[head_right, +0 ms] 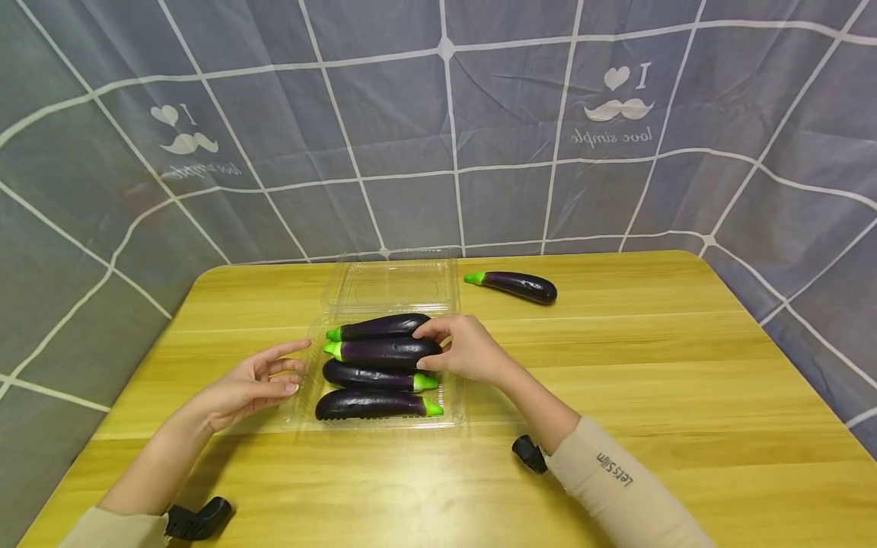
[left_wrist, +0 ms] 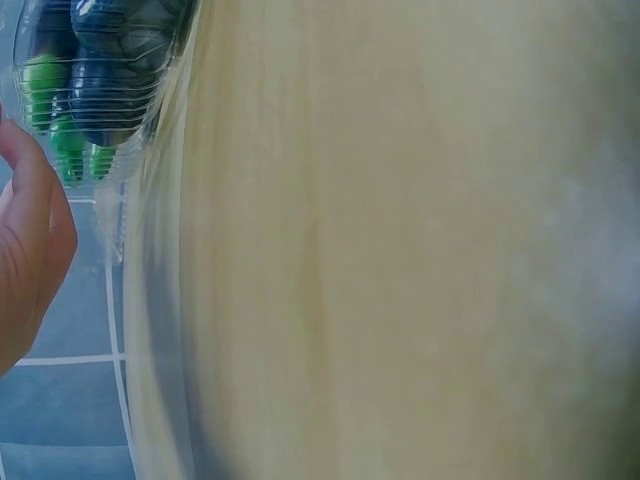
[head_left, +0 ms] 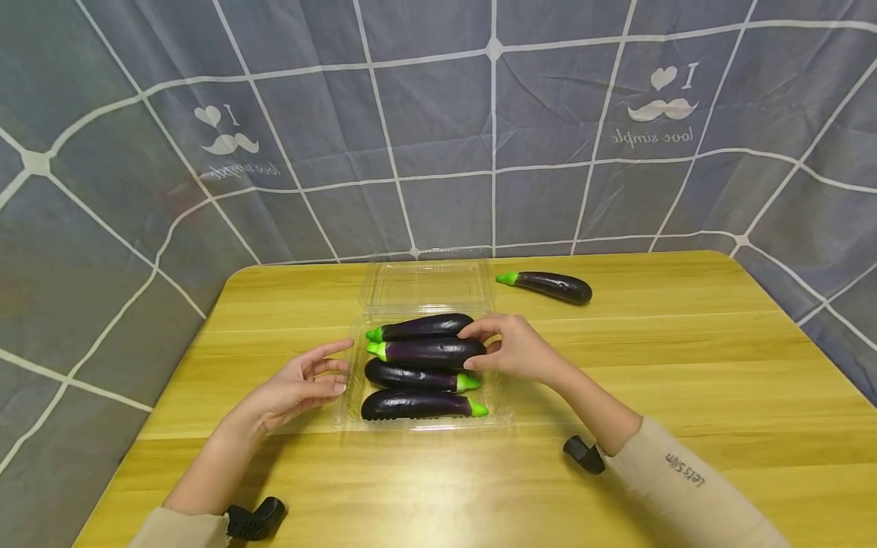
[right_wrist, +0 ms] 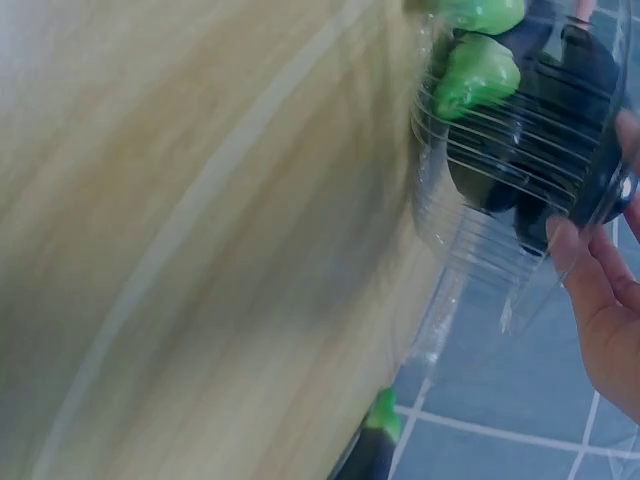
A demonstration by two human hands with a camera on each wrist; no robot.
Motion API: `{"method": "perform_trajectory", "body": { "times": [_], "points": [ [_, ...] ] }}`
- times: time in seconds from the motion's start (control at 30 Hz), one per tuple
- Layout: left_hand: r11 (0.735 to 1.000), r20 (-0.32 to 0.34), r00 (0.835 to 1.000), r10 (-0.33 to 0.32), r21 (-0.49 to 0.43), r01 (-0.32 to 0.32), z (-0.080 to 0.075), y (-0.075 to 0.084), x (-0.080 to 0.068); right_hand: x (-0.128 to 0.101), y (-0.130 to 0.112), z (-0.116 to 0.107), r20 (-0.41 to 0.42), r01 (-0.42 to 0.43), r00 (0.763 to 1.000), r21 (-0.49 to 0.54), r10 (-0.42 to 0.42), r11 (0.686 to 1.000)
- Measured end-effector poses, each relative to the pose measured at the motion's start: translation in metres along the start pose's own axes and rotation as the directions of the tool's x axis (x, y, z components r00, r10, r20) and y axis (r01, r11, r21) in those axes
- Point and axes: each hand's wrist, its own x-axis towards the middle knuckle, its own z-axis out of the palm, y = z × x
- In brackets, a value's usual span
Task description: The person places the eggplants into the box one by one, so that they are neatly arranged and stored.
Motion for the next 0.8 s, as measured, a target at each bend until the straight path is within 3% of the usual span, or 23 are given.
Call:
{"method": "perform_trajectory", "body": {
  "times": [0.4,0.8],
  "points": [
    [1.0,0.019,1.0,0.012,-0.017,-0.012,-0.001,-0.002,0.0,0.001,0.0,0.008,-0.04,0.006,0.999,-0.053,-0.008,0.999],
    [0.999,0.024,1.0,0.016,-0.032,-0.015,-0.001,-0.003,0.0,0.003,0.001,0.014,-0.055,0.012,0.998,-0.02,-0.013,1.0]
  ]
}}
